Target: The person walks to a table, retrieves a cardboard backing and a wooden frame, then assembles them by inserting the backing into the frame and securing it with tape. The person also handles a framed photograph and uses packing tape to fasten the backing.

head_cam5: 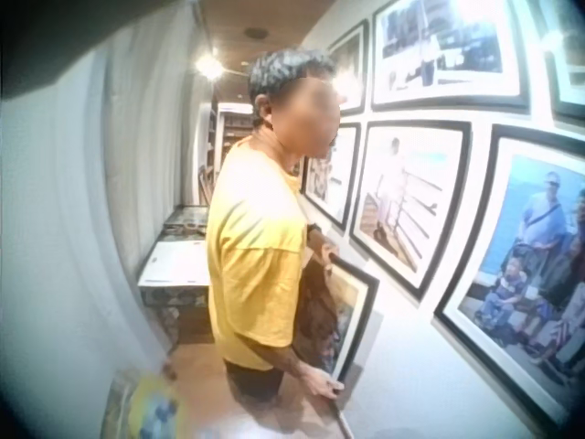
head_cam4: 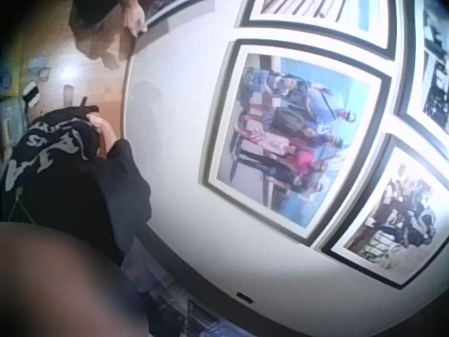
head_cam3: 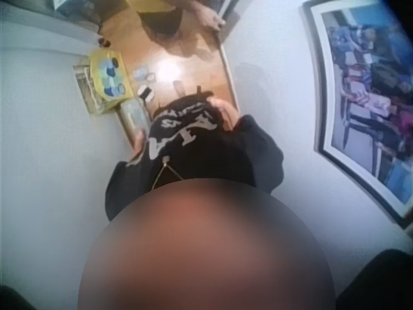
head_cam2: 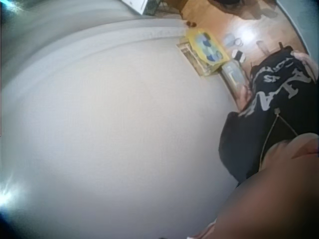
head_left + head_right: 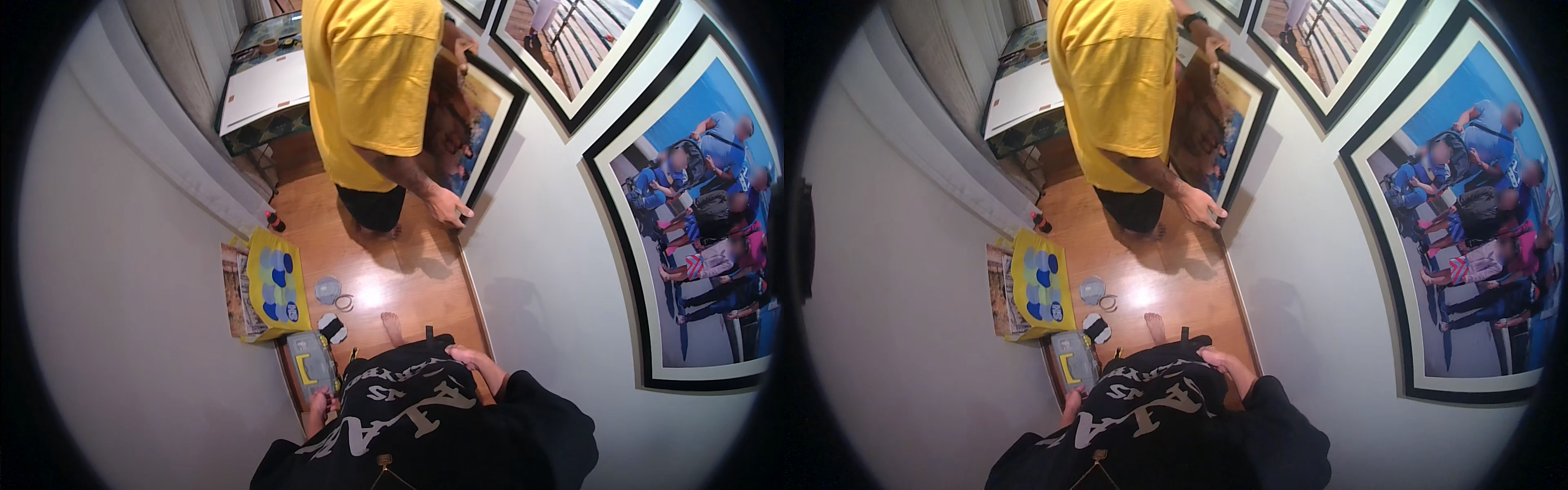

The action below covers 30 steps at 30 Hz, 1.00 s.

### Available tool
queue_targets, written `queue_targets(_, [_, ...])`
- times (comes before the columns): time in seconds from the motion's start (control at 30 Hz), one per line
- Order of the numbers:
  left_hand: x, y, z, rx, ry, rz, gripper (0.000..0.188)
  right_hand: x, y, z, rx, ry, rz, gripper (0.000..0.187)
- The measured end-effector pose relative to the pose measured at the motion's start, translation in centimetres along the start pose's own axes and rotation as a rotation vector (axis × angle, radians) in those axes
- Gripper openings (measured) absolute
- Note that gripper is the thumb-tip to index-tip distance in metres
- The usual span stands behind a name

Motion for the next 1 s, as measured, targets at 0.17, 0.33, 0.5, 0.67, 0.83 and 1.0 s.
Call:
queue_targets(0.17, [2.3,1.3,7.4,0.065,-0.084,0.124,0.021,0.3,-0.8,-3.7,0.356,-0.244,-0.250,0.031])
queue_targets(0.33, [3.6,4.7,8.6,0.159,-0.101,0.145,0.022,0.5,-3.7,-2.8,0.421,-0.058,-0.186,0.026])
queue_targets(0.5, [2.5,7.6,-0.9,-0.077,0.169,0.160,0.025,2.5,1.5,0.1,0.600,-0.048,-0.785,0.023])
queue_targets(0.67, [-0.3,11.7,-10.3,-0.320,0.228,0.119,0.028,-2.0,5.3,8.8,0.584,-0.090,-0.106,0.023])
queue_targets(0.83, [-7.3,11.3,-18.2,-0.587,0.255,0.118,0.032,2.0,11.0,11.3,0.551,-0.094,-0.146,0.021])
queue_targets(1.0, [-5.7,14.2,-22.3,-0.422,-0.395,0.050,0.031,1.3,6.9,19.2,0.619,-0.060,-0.445,0.026])
Point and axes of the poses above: each hand's wrist, its own y-axis towards the middle knuckle, its own x-axis out of the back of the hand, z = x × y, the point moved 4 cm from there along y, towards the middle knuckle, and after that the axes turned 1 degree about z, right-handed, at the moved point
